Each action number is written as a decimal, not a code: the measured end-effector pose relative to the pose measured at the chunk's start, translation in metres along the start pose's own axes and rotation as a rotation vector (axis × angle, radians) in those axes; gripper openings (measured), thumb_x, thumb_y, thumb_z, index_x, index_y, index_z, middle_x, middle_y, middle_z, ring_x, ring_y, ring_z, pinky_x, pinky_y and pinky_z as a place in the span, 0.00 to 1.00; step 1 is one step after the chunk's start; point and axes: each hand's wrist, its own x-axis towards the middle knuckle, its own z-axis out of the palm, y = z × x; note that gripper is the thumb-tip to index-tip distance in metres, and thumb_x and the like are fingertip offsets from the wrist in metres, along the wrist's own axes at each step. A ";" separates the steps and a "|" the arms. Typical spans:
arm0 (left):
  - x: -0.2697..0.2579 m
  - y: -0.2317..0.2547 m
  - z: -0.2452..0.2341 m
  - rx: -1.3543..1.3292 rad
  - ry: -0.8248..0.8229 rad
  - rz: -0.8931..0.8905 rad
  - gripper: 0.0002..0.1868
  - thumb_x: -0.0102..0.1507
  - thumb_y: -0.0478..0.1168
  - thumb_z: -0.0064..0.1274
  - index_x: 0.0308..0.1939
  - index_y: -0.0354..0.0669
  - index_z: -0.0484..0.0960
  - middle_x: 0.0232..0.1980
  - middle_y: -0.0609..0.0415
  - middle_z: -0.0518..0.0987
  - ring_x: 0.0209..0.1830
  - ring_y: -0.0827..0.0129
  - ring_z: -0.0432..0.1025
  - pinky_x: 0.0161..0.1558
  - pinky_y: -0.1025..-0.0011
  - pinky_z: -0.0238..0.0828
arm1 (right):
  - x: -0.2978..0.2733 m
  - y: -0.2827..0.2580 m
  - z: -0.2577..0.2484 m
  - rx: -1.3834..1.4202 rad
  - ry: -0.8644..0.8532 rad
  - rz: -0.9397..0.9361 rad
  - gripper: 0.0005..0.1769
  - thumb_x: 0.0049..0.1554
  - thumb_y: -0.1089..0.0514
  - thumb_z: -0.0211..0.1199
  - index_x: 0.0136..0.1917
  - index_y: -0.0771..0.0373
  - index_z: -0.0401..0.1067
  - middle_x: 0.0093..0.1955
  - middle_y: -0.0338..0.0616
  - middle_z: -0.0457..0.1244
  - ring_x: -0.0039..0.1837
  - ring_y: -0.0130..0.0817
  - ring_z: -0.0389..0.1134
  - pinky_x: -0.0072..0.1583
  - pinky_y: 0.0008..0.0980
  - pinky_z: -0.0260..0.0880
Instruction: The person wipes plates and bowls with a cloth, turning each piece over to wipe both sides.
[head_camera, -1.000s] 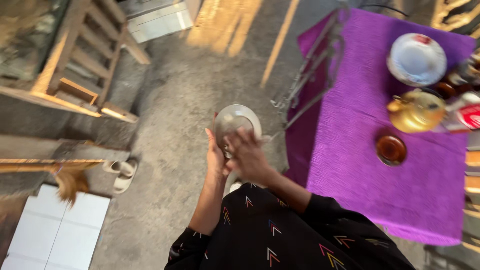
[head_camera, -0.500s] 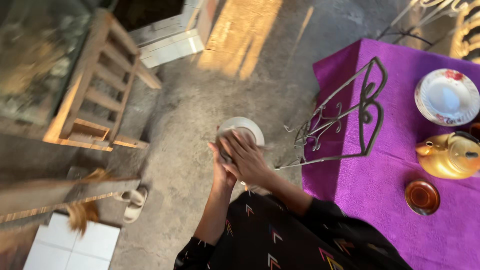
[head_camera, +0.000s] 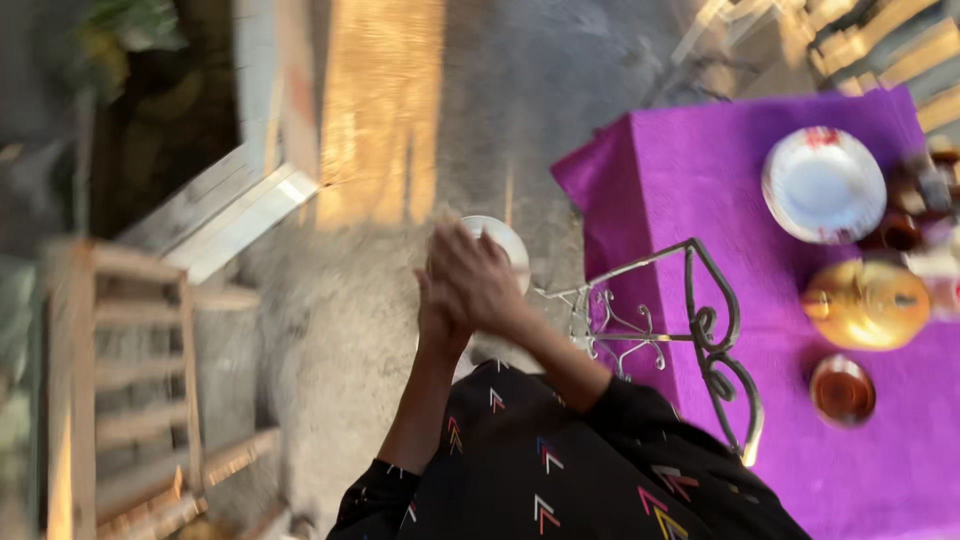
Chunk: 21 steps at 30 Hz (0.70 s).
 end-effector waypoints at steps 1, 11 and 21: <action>0.018 -0.001 0.000 0.001 -0.008 -0.051 0.41 0.69 0.69 0.26 0.83 0.62 0.44 0.84 0.57 0.51 0.82 0.56 0.50 0.76 0.52 0.53 | 0.021 0.028 0.002 -0.003 0.005 0.051 0.38 0.58 0.45 0.56 0.78 0.60 0.59 0.83 0.52 0.47 0.85 0.51 0.41 0.78 0.58 0.35; 0.275 0.037 -0.003 0.117 0.010 -0.286 0.49 0.65 0.73 0.32 0.81 0.47 0.48 0.82 0.49 0.56 0.80 0.53 0.53 0.77 0.48 0.53 | 0.098 0.162 0.052 0.070 0.560 0.643 0.44 0.62 0.46 0.55 0.80 0.74 0.48 0.83 0.64 0.41 0.84 0.67 0.37 0.79 0.62 0.39; 0.441 -0.007 0.068 0.205 -0.193 -0.762 0.56 0.56 0.80 0.31 0.81 0.56 0.46 0.78 0.46 0.58 0.76 0.50 0.56 0.72 0.50 0.58 | 0.182 0.229 -0.050 -0.137 0.175 0.628 0.45 0.56 0.36 0.57 0.76 0.66 0.57 0.82 0.55 0.50 0.84 0.54 0.47 0.80 0.62 0.42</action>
